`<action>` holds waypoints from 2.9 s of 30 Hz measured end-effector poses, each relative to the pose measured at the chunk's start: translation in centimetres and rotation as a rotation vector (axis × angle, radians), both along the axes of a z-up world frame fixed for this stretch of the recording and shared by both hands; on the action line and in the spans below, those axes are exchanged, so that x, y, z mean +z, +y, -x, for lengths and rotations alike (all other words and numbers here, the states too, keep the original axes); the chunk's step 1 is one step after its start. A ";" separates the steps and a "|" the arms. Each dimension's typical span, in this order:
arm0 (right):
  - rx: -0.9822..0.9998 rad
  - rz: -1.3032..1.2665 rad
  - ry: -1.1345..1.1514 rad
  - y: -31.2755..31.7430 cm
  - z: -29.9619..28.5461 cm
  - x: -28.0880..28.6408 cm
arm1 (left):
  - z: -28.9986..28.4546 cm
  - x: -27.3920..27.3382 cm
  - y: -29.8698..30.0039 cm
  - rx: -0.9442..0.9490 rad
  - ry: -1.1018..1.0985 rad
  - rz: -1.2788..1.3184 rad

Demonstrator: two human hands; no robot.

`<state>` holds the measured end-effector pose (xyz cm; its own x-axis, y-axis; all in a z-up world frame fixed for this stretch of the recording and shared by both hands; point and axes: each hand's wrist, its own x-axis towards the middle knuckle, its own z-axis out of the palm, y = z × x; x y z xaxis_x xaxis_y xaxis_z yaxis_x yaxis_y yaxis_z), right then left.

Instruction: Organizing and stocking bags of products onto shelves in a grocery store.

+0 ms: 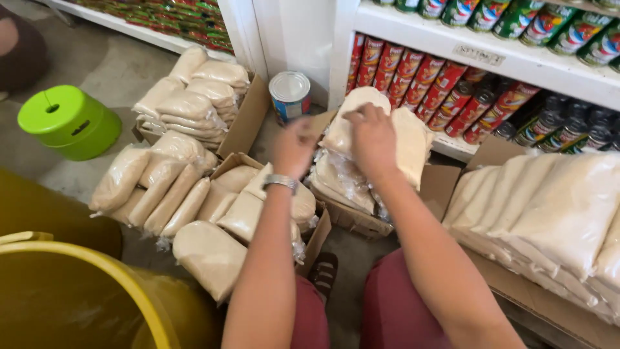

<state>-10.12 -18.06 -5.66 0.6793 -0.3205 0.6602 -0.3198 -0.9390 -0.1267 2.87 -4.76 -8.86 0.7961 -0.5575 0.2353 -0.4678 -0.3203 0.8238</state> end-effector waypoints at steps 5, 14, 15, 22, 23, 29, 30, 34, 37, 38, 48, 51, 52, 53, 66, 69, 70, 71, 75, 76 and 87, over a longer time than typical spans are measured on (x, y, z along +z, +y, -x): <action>0.254 -0.215 0.078 6.2 -1.9 -1.3 | -3.5 -0.4 3.6 0.103 -0.035 0.323; 0.726 -0.421 0.582 12.9 -5.9 -10.9 | 0.3 3.3 2.2 0.281 -0.117 0.620; 0.941 -0.490 0.520 13.9 -6.2 -11.3 | 2.2 5.3 1.2 0.263 -0.093 0.676; 0.655 -0.657 0.971 23.2 -5.5 -8.0 | 12.3 11.8 -0.5 0.087 -0.353 0.643; 0.605 -0.645 1.007 23.9 -5.5 -7.7 | 12.7 11.6 -0.7 0.066 -0.369 0.604; 0.525 -0.646 1.016 26.2 -5.1 -7.5 | 12.0 10.6 -0.4 0.042 -0.362 0.540; 0.532 -0.715 1.000 26.3 -5.0 -7.3 | 11.7 10.7 -0.1 0.042 -0.342 0.551; 0.914 -0.969 0.635 25.3 -6.3 -10.9 | 10.6 11.1 0.9 0.072 -0.341 0.556; 0.948 -1.487 0.666 24.6 -5.7 -8.8 | 9.9 11.3 1.6 0.050 -0.356 0.567; 0.862 -1.463 0.705 24.0 -6.0 -9.3 | 9.7 11.4 1.7 0.055 -0.343 0.590; 0.879 -1.110 0.050 6.7 -6.3 -9.6 | 3.9 12.5 5.9 0.308 -0.435 0.650; 0.367 -1.145 0.002 7.6 -2.9 2.2 | 3.1 10.9 4.8 0.351 -0.377 0.627; 0.360 -1.146 -0.002 6.9 -2.3 2.4 | 3.1 10.0 4.1 0.343 -0.374 0.627; 0.375 -1.113 -0.123 6.1 -1.7 2.7 | 3.0 9.1 3.4 0.283 -0.316 0.581; 0.557 -1.722 -0.888 -2.2 3.2 2.9 | 6.4 6.5 -2.5 -0.251 0.093 0.378; 0.446 -1.605 -0.767 -2.4 4.3 3.9 | 6.4 5.3 -3.5 -0.296 0.121 0.354; 0.433 -1.604 -0.775 -2.8 4.7 3.7 | 6.6 4.8 -3.9 -0.307 0.127 0.350; 0.369 -1.483 -0.731 -3.2 5.1 3.6 | 6.8 4.3 -4.3 -0.341 0.137 0.337; 0.158 -1.353 -0.671 -5.8 6.6 1.7 | 7.1 1.9 -6.3 -0.464 0.071 0.333; 0.152 -1.348 -0.678 -6.3 7.0 1.4 | 7.4 2.4 -6.3 -0.474 0.071 0.334; 0.138 -1.428 -0.505 -8.9 7.7 -1.4 | 8.2 3.7 -5.7 -0.362 0.224 0.196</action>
<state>-17.87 -27.00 -7.09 0.5614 -0.8271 0.0267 0.1113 0.0435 -0.9928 -5.31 -10.42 -5.21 0.6021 -0.7708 0.2084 -0.3244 0.0024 0.9459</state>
